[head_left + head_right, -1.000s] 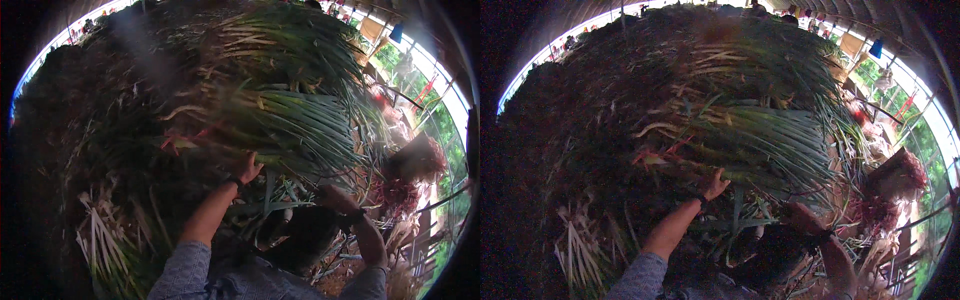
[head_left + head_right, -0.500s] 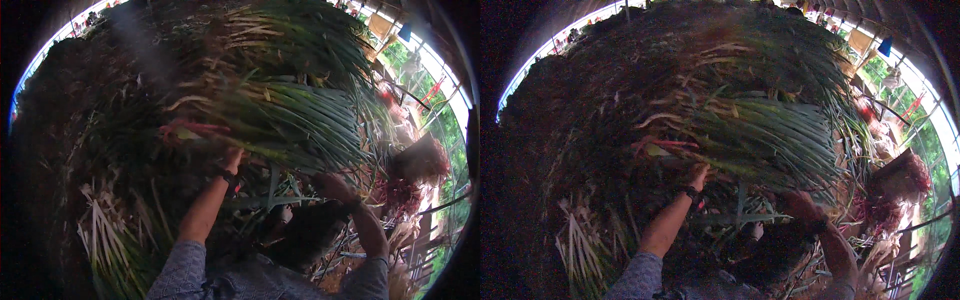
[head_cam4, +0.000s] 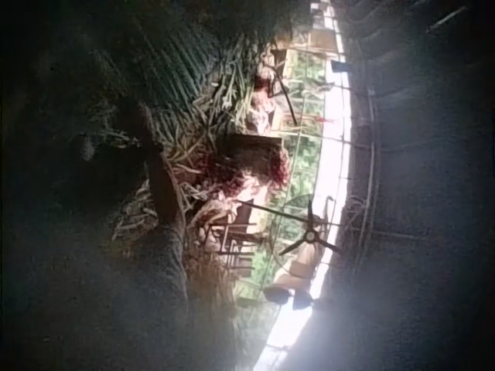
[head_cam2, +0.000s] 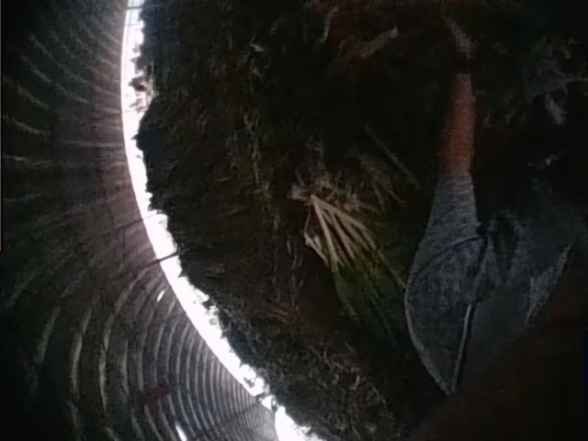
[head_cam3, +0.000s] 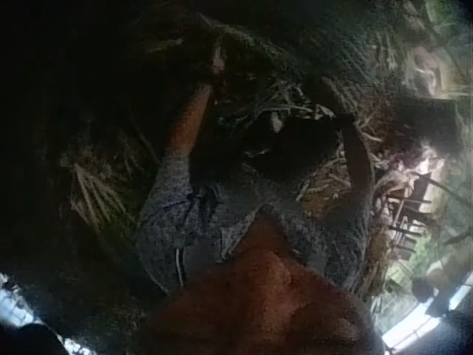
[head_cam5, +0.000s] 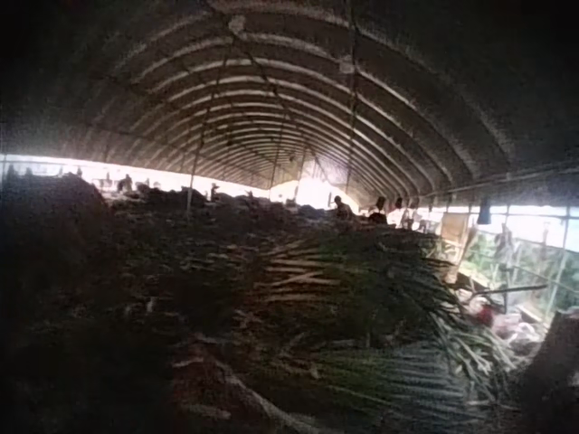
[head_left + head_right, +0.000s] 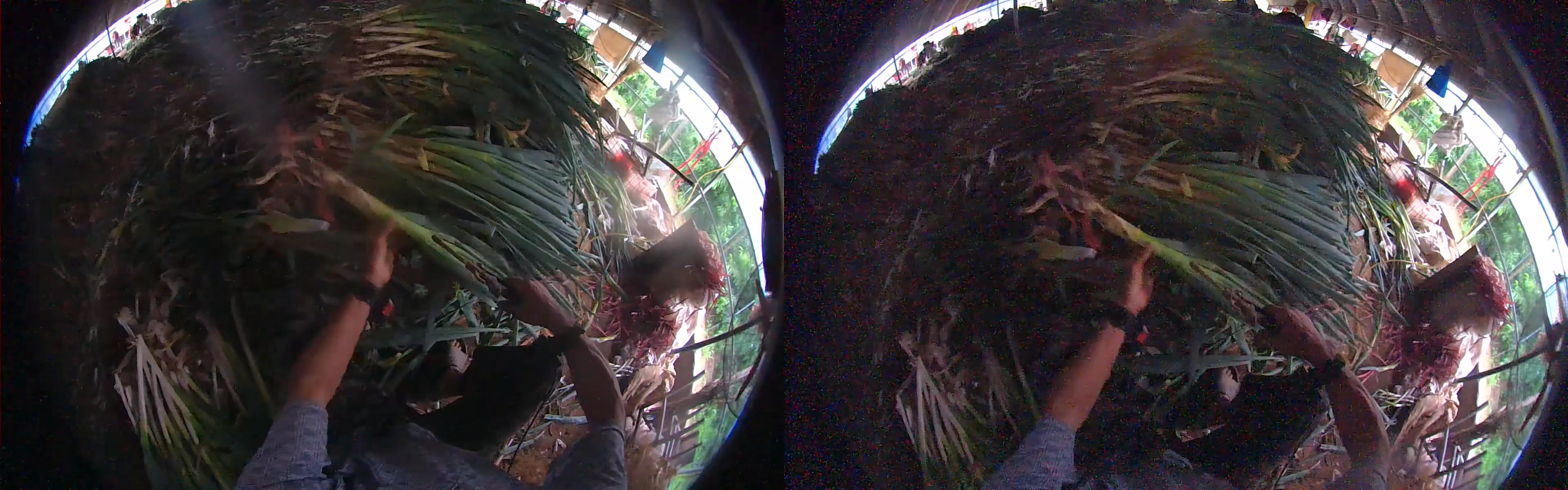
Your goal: Cleaning and peeling green onions or leeks in an agricultural setting.
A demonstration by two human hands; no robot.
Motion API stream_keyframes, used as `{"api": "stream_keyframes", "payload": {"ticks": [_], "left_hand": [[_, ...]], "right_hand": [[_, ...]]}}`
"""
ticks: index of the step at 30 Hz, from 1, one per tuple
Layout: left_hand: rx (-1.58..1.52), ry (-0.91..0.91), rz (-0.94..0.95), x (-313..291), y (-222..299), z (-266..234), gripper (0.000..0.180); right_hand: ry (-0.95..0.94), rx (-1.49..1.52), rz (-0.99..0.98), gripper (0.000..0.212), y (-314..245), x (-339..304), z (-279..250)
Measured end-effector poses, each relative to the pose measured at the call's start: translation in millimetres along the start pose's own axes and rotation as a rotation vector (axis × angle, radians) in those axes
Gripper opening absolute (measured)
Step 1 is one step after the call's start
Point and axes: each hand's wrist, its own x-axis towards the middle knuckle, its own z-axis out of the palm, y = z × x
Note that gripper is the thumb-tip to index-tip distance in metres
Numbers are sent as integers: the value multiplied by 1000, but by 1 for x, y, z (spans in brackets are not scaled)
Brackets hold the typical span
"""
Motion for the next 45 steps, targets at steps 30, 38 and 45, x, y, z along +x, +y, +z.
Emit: {"api": "stream_keyframes", "payload": {"ticks": [30, 38, 45], "left_hand": [[1265, -164, 579, 76, 72, -58, 40], [563, 54, -122, 93, 41, -6, 40], [915, -17, 373, 121, 51, -92, 47]], "right_hand": [[96, -52, -106, 26, -18, 92, 84], [184, -43, -124, 30, -1, 91, 92], [262, -4, -189, 30, -28, 109, 96]]}}
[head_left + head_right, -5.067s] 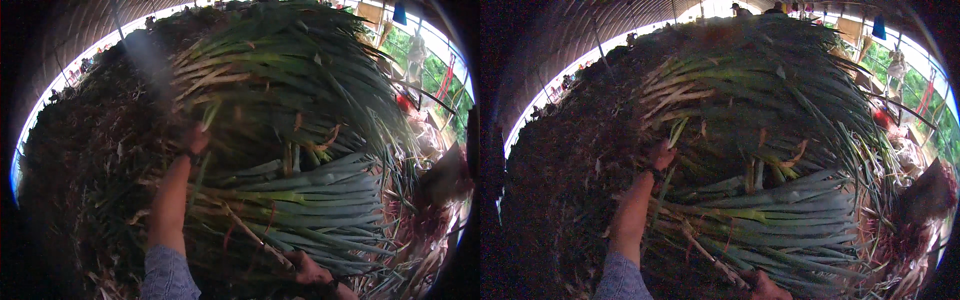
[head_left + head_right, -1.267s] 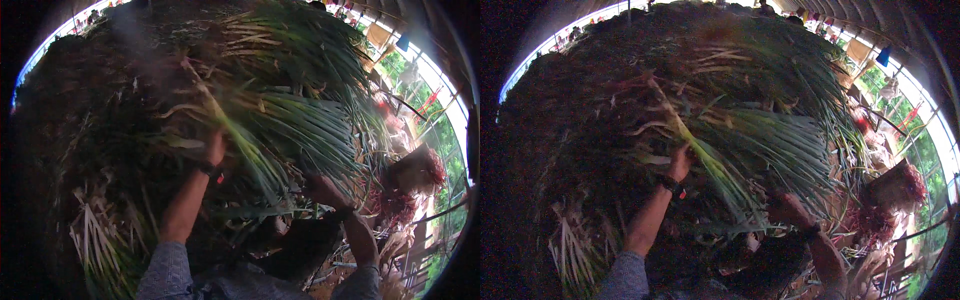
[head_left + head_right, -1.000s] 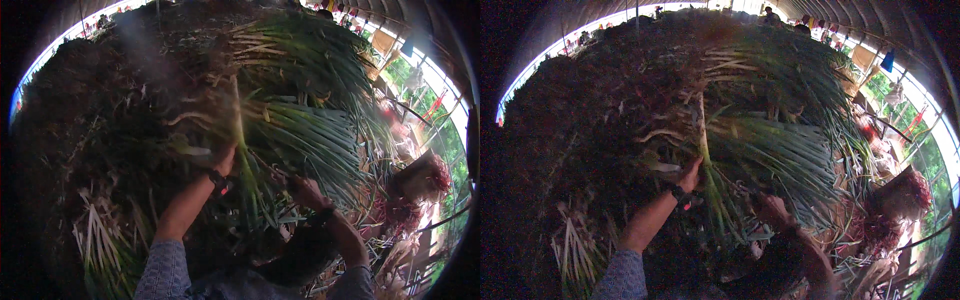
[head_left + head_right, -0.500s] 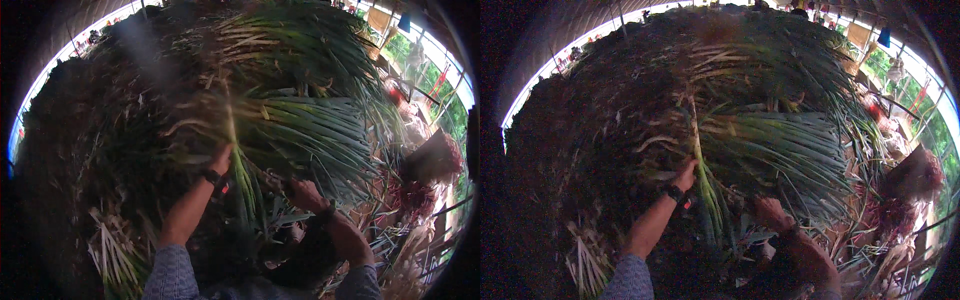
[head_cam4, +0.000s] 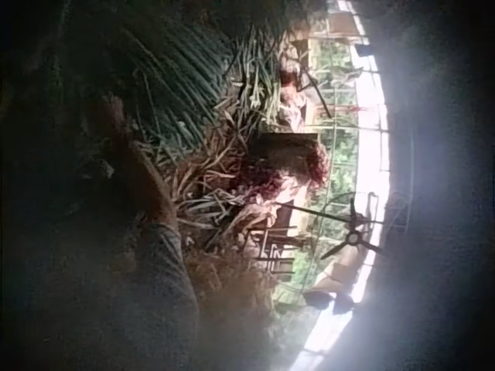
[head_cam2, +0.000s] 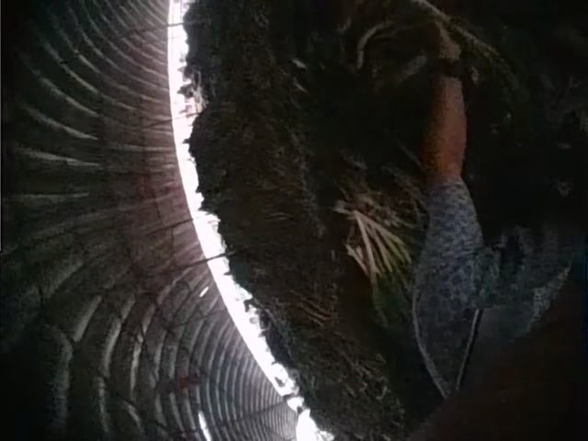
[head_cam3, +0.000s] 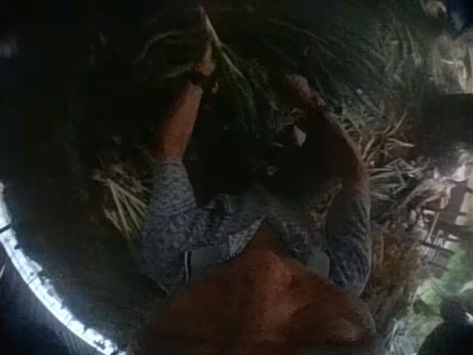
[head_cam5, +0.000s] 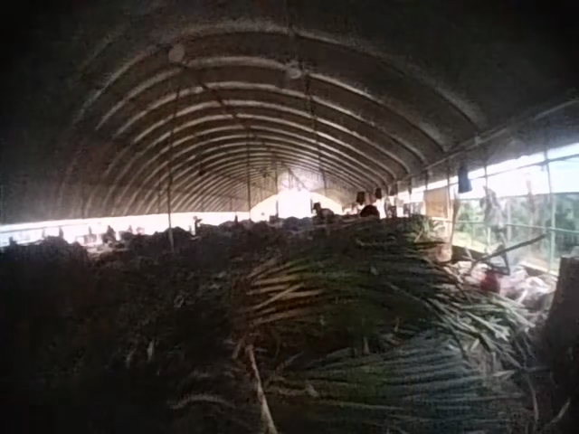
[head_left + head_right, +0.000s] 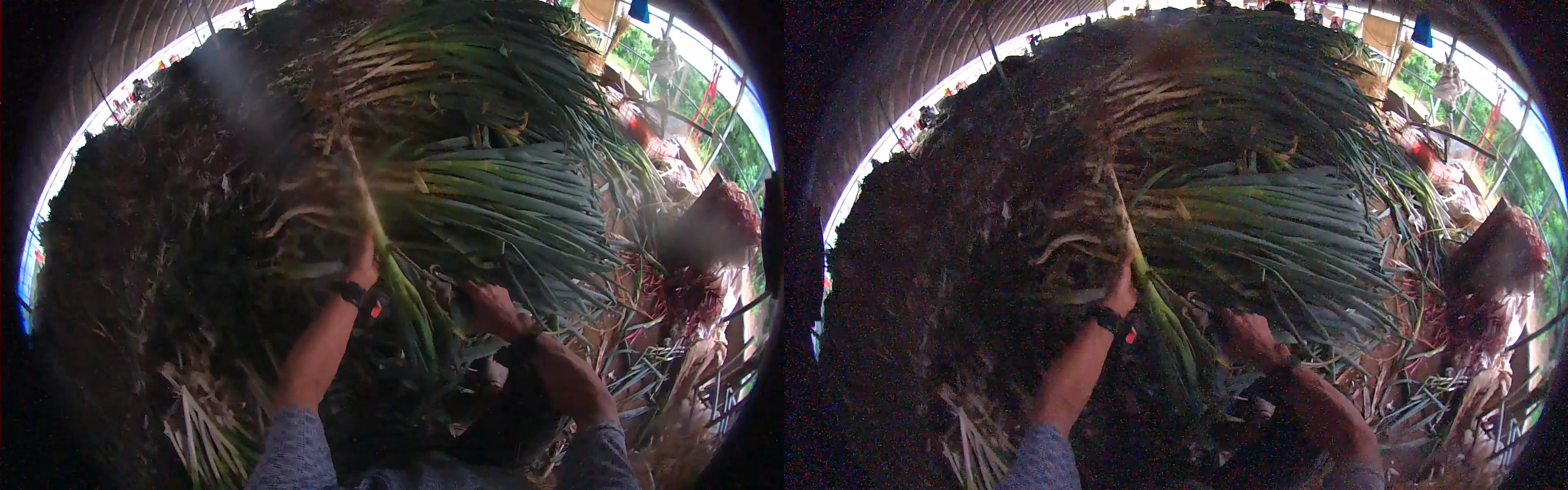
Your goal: Cleaning and peeling green onions or leeks in an agricultural setting.
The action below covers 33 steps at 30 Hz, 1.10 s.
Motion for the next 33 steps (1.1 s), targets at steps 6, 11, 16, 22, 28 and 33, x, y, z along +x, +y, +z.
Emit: {"api": "stream_keyframes", "payload": {"ticks": [6, 11, 16, 22, 28, 33], "left_hand": [[-363, 34, -608, -28, 79, 49, 55], [-90, 119, -513, -21, 15, 12, 57], [63, -77, -190, -42, 17, 22, 58], [111, -181, -617, -37, 66, 14, 50], [97, -487, -397, -33, 40, 7, 39], [204, -262, -182, -31, -9, -10, 44]], "right_hand": [[-10, 47, 86, 28, 5, 4, 0], [-62, 60, 57, 25, -18, 33, 2], [-37, 65, 85, 28, -13, 36, -1], [13, 117, 68, 34, -16, 51, -3], [-3, 151, 154, 34, -7, 62, 10], [-100, 114, 131, 33, -23, 63, 7]]}}
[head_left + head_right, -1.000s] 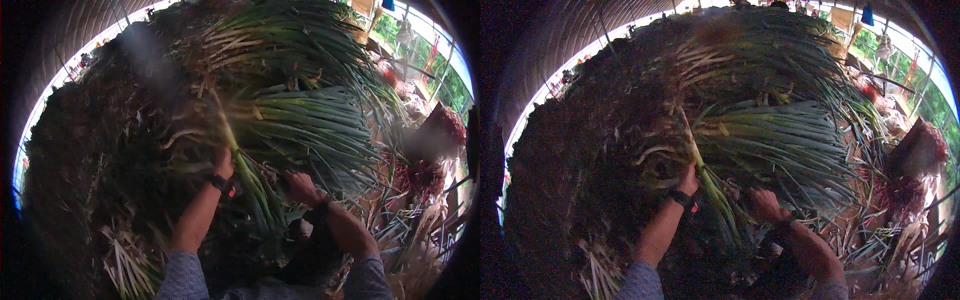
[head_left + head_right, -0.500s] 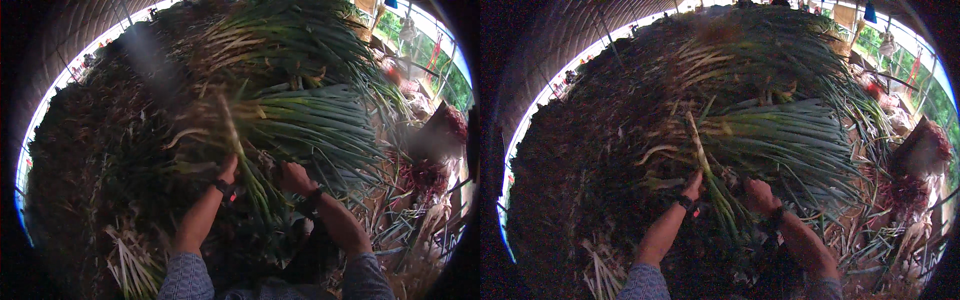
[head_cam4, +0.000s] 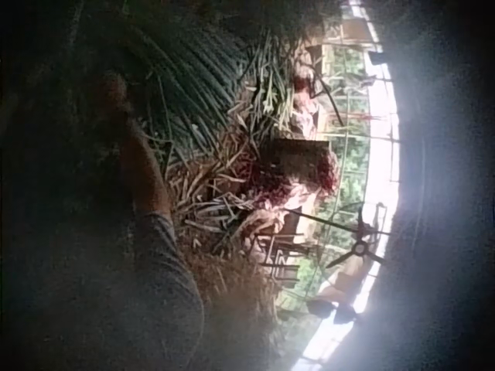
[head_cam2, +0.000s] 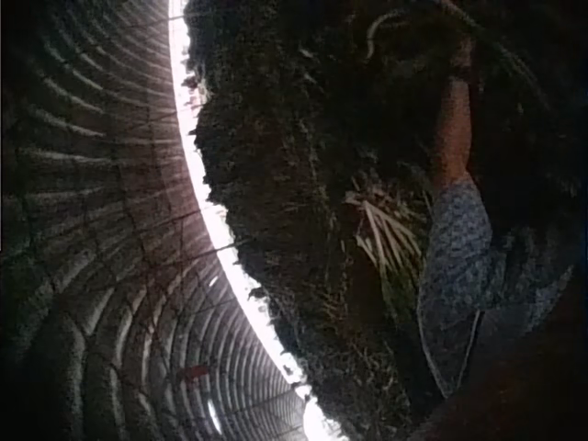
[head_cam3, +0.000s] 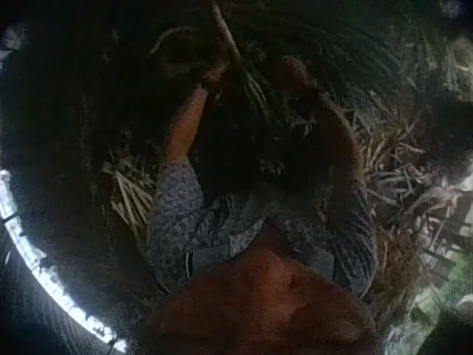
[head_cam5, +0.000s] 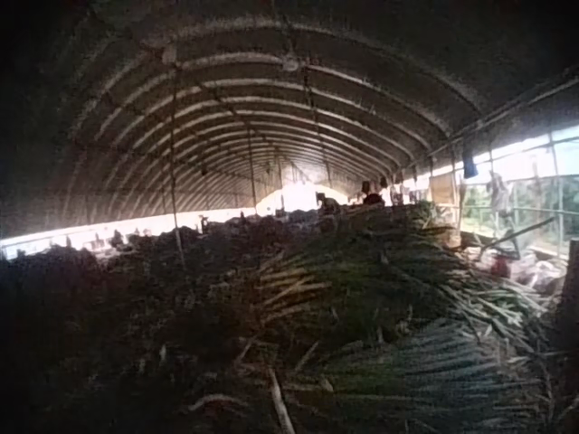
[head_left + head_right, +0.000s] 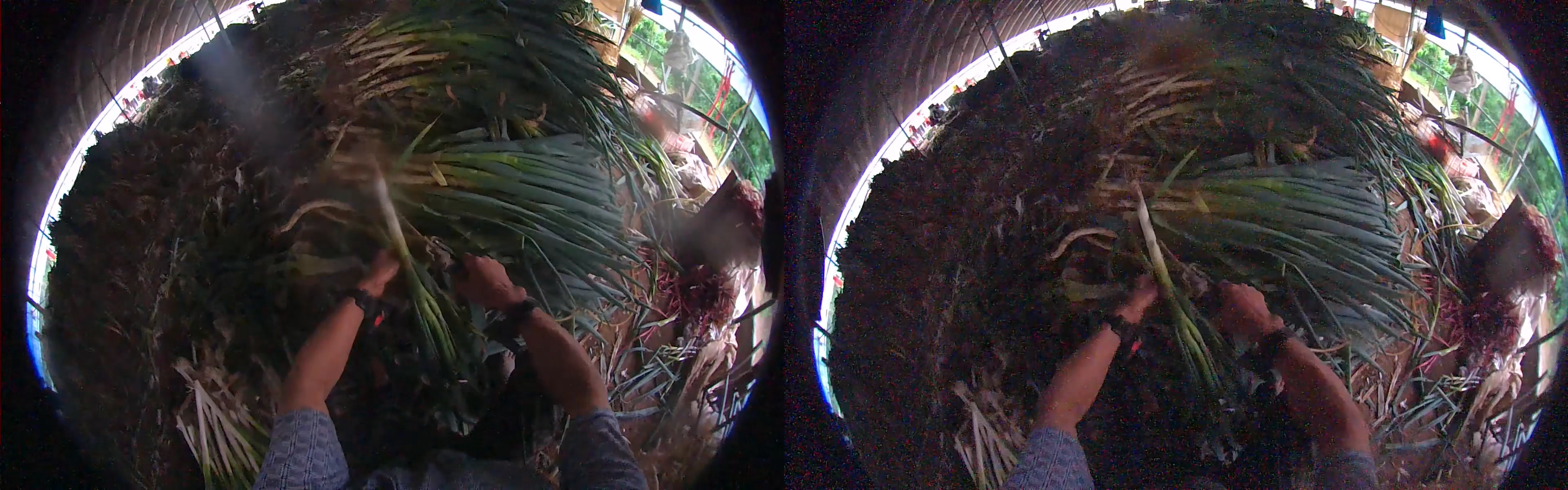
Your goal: Cleaning and peeling green onions or leeks in an agricultural setting.
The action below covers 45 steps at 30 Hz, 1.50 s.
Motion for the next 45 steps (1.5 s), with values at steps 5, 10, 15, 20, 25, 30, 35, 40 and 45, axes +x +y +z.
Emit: {"api": "stream_keyframes", "payload": {"ticks": [5, 10, 15, 20, 25, 30, 35, 40, 45], "left_hand": [[-178, 172, -231, 12, 69, -2, 64], [-431, 161, -243, 14, 68, -15, 69], [-782, 95, -264, 20, 43, -11, 73], [-745, 66, -323, 14, 68, 2, 67], [-547, 36, -274, 9, 78, -4, 61], [-498, 86, -286, 12, 70, -1, 52], [-336, 172, -63, 25, 58, 11, 49], [-71, 160, -77, 32, 46, -1, 50], [-14, -24, 53, 24, 64, -10, 47]], "right_hand": [[-89, -19, -22, 36, 20, -41, -7], [-42, -40, 21, 32, 12, -58, 0], [-15, 47, -99, 31, 10, -58, -6], [-24, 7, -66, 31, 20, -56, -1], [1, 3, -71, 36, 31, -44, 12], [3, 71, -27, 41, 30, -40, 15], [-65, 38, -46, 47, 44, -43, 16], [-111, 2, -3, 47, 26, -44, 8], [-61, 32, -47, 44, 37, -41, 16]]}}
